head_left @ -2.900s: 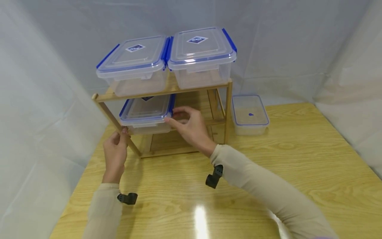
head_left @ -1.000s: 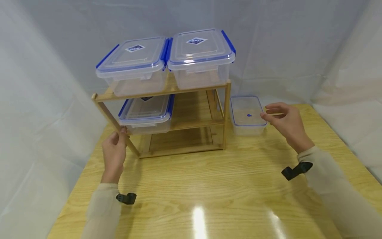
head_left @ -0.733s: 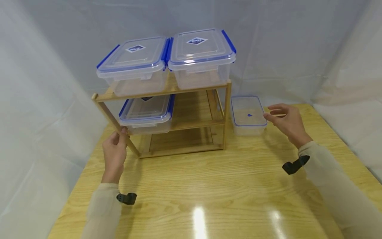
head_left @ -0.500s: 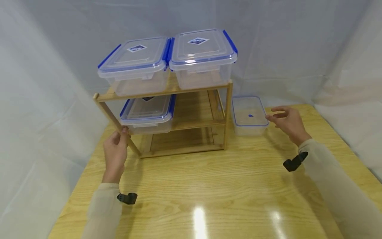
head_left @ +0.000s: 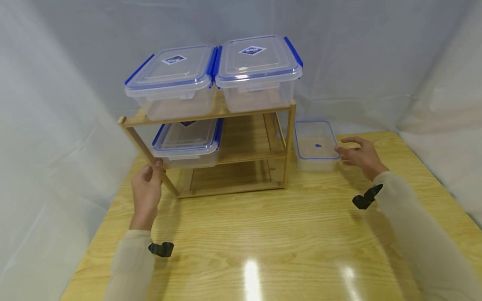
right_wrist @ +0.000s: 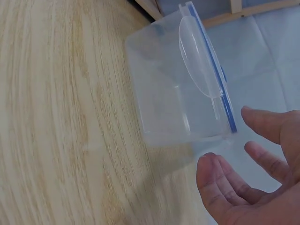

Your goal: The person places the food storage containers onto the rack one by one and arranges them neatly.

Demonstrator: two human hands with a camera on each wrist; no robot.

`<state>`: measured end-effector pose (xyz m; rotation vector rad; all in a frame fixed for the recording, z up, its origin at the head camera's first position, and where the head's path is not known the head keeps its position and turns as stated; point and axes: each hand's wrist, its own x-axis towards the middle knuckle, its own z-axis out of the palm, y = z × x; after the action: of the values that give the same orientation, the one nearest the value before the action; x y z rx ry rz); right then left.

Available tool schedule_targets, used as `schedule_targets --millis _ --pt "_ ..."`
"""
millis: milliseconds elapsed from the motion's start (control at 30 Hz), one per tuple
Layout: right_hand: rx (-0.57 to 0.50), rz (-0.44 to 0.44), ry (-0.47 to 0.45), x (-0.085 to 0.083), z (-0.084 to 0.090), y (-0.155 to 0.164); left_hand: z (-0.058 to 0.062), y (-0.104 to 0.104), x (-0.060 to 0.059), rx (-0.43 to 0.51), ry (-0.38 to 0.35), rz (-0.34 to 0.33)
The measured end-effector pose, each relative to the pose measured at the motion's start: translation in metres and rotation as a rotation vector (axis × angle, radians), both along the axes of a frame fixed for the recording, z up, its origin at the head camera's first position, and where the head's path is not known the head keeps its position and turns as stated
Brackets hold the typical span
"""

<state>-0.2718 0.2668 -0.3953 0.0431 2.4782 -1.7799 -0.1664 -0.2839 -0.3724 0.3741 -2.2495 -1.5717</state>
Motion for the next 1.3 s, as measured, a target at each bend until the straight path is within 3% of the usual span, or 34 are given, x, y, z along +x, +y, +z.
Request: schedule_targets --millis 267,533,733,867,1100,1300 --pt "0.009 0.003 -0.064 -0.007 -0.004 -0.002 0.000 0.001 -0.001 -0.013 0.013 0.014" --pt "-0.035 0.049 -0.066 -0.012 -0.005 -0.003 0.001 0.002 0.000 -0.006 0.009 0.009" --pt "-0.087 0.056 -0.115 -0.013 -0.006 -0.003 0.001 0.001 0.000 -0.010 0.007 0.015" --pt "-0.177 0.057 -0.157 -0.013 -0.006 -0.004 0.001 0.001 -0.001 -0.008 0.001 0.011" --pt "-0.456 0.073 -0.248 -0.010 -0.008 -0.005 0.001 -0.001 -0.001 0.001 -0.020 0.004" --pt "-0.607 0.077 -0.267 -0.006 -0.009 -0.007 0.001 0.000 -0.001 0.027 -0.018 0.001"
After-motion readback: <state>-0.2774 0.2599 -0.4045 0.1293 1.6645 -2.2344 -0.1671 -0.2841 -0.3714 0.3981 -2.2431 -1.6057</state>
